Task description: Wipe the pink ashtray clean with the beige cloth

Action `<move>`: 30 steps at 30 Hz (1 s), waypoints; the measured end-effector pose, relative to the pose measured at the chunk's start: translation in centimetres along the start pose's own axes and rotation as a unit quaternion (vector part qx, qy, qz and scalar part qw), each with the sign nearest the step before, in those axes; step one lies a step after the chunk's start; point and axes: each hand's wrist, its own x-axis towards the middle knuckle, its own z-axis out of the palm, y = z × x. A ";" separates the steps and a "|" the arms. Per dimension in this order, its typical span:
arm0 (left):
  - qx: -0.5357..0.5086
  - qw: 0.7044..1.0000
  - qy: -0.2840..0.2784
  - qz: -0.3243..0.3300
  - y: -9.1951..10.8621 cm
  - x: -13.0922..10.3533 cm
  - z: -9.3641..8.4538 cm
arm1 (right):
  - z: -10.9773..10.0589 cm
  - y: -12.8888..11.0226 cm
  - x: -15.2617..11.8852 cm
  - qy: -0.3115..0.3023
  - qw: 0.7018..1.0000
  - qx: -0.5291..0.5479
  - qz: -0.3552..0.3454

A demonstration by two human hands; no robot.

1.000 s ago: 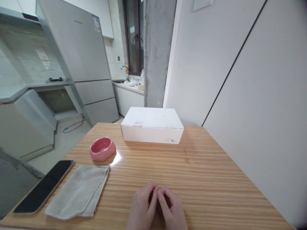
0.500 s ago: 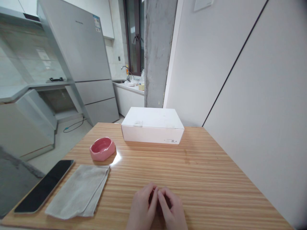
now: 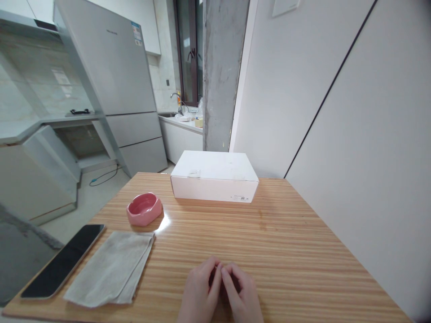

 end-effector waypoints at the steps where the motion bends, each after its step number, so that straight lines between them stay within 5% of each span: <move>1: 0.000 1.000 0.000 -0.001 0.0 0.0 0.0 | 0.0 -0.1 0.0 0.005 1.000 0.003 0.002; 12: 0.010 1.000 0.007 -0.010 -0.1 -0.1 0.1 | 0.0 0.1 0.0 -0.014 1.000 0.001 0.019; 17: 0.041 0.998 0.006 0.043 -0.2 -1.4 -0.7 | 0.2 0.6 -0.3 0.016 1.000 0.004 0.021; 19: 0.028 0.998 0.018 0.059 -0.3 -1.4 -2.9 | 0.3 0.7 -0.4 0.003 0.999 0.014 0.033; 26: 0.150 0.932 0.323 0.060 -3.9 4.4 -16.6 | 0.5 0.2 -0.5 -0.011 0.994 0.078 0.081; 30: 0.170 0.940 0.291 -0.060 -8.7 7.5 -21.1 | 0.5 0.0 -0.5 -0.009 0.989 0.110 0.097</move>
